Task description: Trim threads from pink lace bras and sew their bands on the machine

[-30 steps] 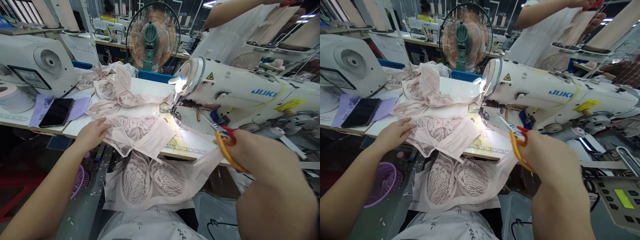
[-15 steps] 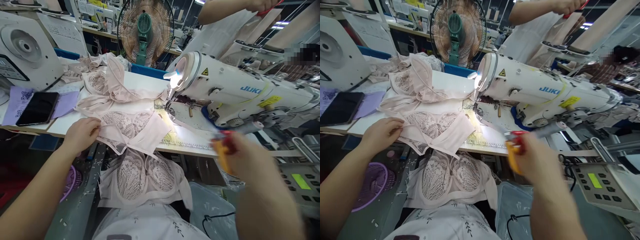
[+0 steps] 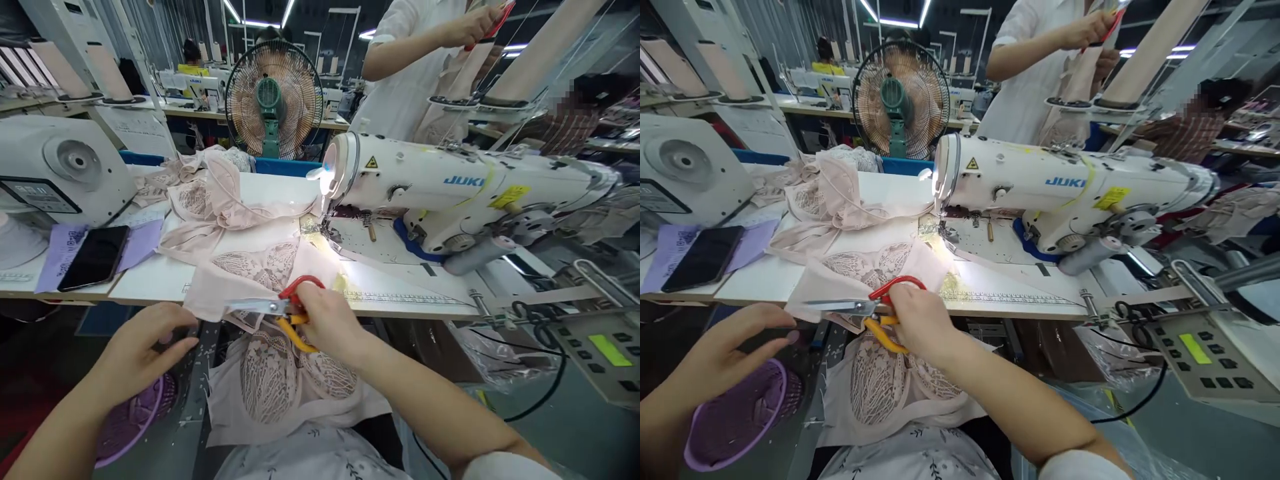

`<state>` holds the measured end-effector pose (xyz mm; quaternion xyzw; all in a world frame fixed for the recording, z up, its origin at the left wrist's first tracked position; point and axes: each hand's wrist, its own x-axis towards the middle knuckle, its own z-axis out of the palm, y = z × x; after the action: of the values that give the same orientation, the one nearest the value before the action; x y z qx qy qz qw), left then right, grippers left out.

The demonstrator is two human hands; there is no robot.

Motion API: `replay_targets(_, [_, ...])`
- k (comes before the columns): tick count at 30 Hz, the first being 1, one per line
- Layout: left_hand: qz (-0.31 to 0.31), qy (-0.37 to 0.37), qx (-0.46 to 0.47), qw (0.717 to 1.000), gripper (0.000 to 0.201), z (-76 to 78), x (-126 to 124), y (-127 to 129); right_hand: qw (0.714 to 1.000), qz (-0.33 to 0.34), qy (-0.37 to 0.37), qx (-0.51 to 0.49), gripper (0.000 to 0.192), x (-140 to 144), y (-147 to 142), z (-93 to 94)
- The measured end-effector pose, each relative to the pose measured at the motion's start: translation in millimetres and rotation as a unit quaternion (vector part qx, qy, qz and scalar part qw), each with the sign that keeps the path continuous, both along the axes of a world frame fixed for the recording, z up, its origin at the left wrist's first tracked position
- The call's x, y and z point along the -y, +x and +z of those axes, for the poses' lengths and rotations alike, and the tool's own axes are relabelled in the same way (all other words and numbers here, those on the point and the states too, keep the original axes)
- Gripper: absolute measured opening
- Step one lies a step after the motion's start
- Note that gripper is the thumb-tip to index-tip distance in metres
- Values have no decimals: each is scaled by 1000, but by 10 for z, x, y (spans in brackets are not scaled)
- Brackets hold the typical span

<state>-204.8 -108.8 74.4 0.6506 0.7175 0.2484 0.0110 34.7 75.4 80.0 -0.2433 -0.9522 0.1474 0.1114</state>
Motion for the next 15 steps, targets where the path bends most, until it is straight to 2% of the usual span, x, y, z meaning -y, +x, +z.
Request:
replay_targets(2, [55, -6, 32, 998, 21, 79, -150, 3, 998, 11, -63, -29, 21, -61, 232, 178])
replay_targets(4, [137, -21, 37, 990, 31, 166, -458, -15, 993, 40, -105, -47, 21, -101, 415, 302])
replay_targets(5, [154, -34, 38, 987, 35, 198, -654, -24, 991, 53, -115, -52, 21, -114, 485, 339])
replay_targets(7, [128, -73, 42, 988, 37, 214, -1072, -14, 989, 58, -122, -60, 20, -129, 583, 366])
replay_targets(10, [51, -154, 28, 986, 34, 110, -1587, 138, 990, 45, -117, -70, 17, -130, 671, 336])
replay_targets(12, [21, -191, 10, 981, 35, 5, -1773, 311, 990, 41, -113, -70, 17, -120, 733, 310])
replay_targets(15, [19, -228, -8, 974, 20, -87, -1830, 528, 988, 41, -128, -80, 16, -102, 880, 327])
